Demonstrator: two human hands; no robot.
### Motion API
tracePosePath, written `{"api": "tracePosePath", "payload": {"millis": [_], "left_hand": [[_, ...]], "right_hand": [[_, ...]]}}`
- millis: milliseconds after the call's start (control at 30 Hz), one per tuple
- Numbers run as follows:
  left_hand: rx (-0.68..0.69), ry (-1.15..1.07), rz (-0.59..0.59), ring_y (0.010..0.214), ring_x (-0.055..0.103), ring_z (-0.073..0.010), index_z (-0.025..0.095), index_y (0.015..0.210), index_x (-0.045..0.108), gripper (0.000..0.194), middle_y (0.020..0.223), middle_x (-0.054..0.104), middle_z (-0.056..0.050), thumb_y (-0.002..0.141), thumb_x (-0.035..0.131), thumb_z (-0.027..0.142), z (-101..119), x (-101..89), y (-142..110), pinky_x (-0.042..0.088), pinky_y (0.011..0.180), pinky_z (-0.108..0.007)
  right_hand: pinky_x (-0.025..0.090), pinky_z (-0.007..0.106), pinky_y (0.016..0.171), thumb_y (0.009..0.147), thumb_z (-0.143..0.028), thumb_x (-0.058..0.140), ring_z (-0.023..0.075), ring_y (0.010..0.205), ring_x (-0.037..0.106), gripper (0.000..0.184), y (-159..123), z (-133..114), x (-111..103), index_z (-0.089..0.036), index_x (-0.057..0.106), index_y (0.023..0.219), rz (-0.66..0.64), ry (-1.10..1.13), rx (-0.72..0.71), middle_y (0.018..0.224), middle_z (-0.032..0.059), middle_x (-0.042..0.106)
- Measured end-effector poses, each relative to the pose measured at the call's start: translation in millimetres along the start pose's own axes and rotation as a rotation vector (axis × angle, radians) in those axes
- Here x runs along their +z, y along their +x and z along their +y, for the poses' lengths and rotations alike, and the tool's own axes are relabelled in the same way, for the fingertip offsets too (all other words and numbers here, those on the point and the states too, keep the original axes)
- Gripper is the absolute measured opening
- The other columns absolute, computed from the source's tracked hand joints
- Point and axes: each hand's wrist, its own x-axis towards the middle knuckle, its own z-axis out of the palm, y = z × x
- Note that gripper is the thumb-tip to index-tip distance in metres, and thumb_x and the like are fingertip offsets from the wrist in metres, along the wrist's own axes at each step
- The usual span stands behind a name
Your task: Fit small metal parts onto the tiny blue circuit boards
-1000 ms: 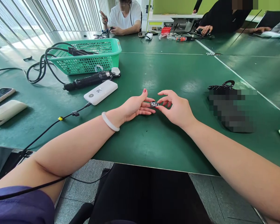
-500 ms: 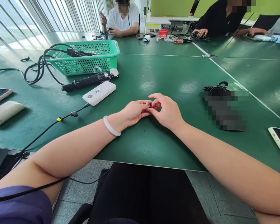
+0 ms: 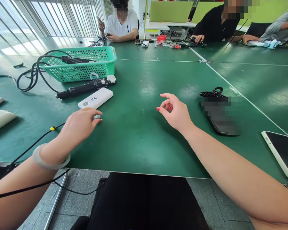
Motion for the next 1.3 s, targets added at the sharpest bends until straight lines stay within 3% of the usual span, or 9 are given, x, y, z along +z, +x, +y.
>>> {"api": "tracePosePath", "payload": {"millis": [167,533,667,800,867,967,1067,1167,1300], "left_hand": [[-0.021,0.043,0.007,0.08,0.063,-0.0291,0.03,0.089,0.069,0.02,0.1,0.066,-0.006,0.076,0.058,0.04,-17,-4.4,-11,0.043,0.073,-0.04],[-0.162,-0.023,-0.021,0.069,0.063,-0.0251,0.031,0.089,0.069,0.023,0.068,0.067,-0.002,0.074,0.06,0.045,-19,-6.5,-14,0.042,0.069,-0.035],[-0.261,-0.342,-0.017,0.085,0.064,-0.0226,0.026,0.1,0.068,0.033,0.093,0.071,-0.003,0.072,0.064,0.043,-19,-9.6,-16,0.044,0.086,-0.037],[-0.37,-0.708,0.028,0.086,0.063,-0.0188,0.019,0.103,0.065,0.038,0.101,0.069,-0.007,0.069,0.067,0.038,-11,-0.4,-10,0.046,0.084,-0.034],[-0.387,-0.736,0.041,0.087,0.062,-0.0187,0.018,0.101,0.065,0.037,0.099,0.068,-0.007,0.069,0.067,0.036,1,11.1,-4,0.047,0.083,-0.033],[-0.269,-0.769,0.027,0.089,0.061,-0.0178,0.018,0.098,0.065,0.033,0.094,0.068,-0.006,0.07,0.066,0.034,35,32.5,7,0.045,0.087,-0.033],[-0.116,-0.981,-0.112,0.088,0.06,-0.015,0.017,0.098,0.065,0.029,0.094,0.067,-0.006,0.073,0.065,0.032,85,50.0,19,0.045,0.086,-0.03],[-0.088,-1.183,-0.21,0.084,0.06,-0.0129,0.016,0.097,0.063,0.024,0.091,0.066,-0.005,0.075,0.065,0.027,128,57.1,28,0.045,0.083,-0.028],[-0.084,-1.41,-0.232,0.089,0.06,-0.0131,0.016,0.1,0.062,0.022,0.091,0.066,-0.004,0.079,0.062,0.022,142,56.5,35,0.044,0.084,-0.028]], "right_hand": [[0.046,0.034,0.073,0.081,-0.033,0.057,0.0152,0.07,0.054,0.038,0,-1,3,-0.025,0.051,0.118,-0.025,0.003,-0.002,0.083,0.0003,0.065],[0.045,0.033,0.069,0.084,-0.035,0.054,0.0138,0.066,0.054,0.036,-1,-1,2,-0.024,0.051,0.118,-0.047,0.004,0.012,0.082,0.0001,0.065],[0.045,0.032,0.068,0.083,-0.035,0.054,0.014,0.065,0.053,0.036,-1,-1,2,-0.024,0.051,0.118,-0.061,0.012,0.011,0.083,0.0005,0.065],[0.045,0.031,0.066,0.083,-0.034,0.054,0.0131,0.062,0.052,0.036,-1,-1,2,-0.024,0.051,0.118,-0.082,0.012,0.012,0.082,0.0,0.064],[0.046,0.031,0.065,0.083,-0.034,0.054,0.0129,0.061,0.052,0.036,-1,-1,3,-0.024,0.052,0.118,-0.108,0.015,0.013,0.082,-0.0001,0.064],[0.046,0.031,0.064,0.083,-0.033,0.054,0.0132,0.061,0.053,0.037,-2,-1,5,-0.025,0.052,0.119,-0.152,0.021,0.009,0.082,0.0001,0.064],[0.046,0.031,0.063,0.082,-0.033,0.054,0.0132,0.06,0.054,0.037,-2,0,6,-0.025,0.054,0.118,-0.178,0.007,-0.005,0.081,0.0005,0.065],[0.046,0.03,0.063,0.081,-0.03,0.055,0.0138,0.061,0.055,0.029,0,3,7,-0.023,0.061,0.108,-0.256,-0.065,-0.027,0.079,0.0012,0.066],[0.047,0.032,0.07,0.081,-0.021,0.051,0.0159,0.074,0.059,0.021,1,6,3,-0.023,0.068,0.094,-0.353,-0.135,-0.032,0.087,0.0025,0.068]]}}
